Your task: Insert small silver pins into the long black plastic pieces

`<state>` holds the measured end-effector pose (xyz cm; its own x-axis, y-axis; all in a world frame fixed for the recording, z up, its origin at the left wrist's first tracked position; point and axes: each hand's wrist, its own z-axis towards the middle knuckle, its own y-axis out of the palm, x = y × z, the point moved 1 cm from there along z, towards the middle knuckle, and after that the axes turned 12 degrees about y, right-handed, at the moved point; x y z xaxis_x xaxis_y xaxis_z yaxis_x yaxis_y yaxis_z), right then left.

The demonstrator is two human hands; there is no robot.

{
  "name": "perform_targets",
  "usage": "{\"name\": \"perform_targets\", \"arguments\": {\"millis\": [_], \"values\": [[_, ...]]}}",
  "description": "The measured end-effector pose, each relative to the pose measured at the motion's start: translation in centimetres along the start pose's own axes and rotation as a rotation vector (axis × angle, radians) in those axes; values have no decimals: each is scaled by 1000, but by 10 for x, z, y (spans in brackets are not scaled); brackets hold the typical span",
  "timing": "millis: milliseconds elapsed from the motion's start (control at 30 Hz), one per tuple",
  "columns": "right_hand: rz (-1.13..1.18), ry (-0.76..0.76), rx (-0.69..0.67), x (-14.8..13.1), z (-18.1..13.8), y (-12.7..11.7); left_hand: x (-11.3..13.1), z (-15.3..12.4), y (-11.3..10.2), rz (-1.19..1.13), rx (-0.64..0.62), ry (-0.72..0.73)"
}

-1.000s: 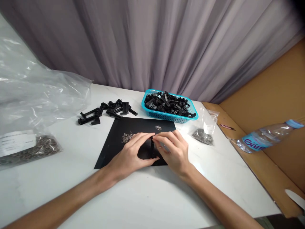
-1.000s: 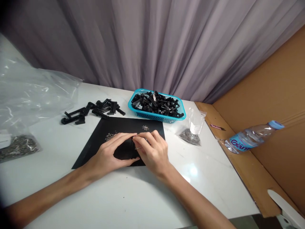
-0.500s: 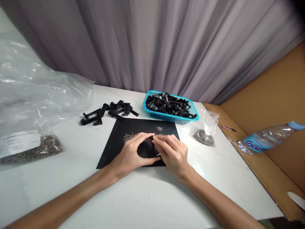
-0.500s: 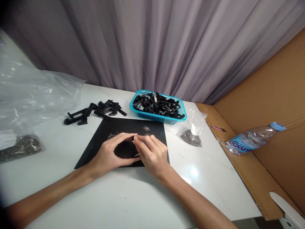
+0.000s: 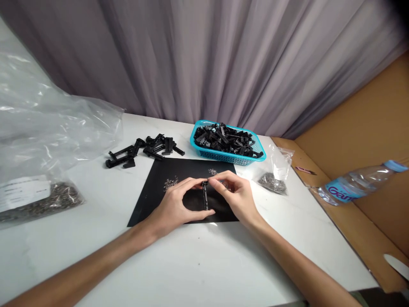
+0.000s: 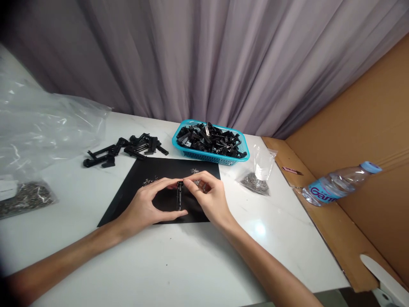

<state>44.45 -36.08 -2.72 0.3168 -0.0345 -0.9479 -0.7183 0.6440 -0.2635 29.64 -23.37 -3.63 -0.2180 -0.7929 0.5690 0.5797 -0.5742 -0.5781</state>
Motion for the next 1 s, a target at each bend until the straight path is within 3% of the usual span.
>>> {"name": "perform_targets", "arguments": {"millis": [167, 767, 1000], "values": [[127, 175, -107, 7, 6, -1, 1, -2, 1, -12, -23, -8], [-28, 205, -110, 13, 7, 0, -4, 1, 0, 1, -207, -66], [3, 310, -257, 14, 10, -11, -5, 0, 2, -19, -218, -114]]}}
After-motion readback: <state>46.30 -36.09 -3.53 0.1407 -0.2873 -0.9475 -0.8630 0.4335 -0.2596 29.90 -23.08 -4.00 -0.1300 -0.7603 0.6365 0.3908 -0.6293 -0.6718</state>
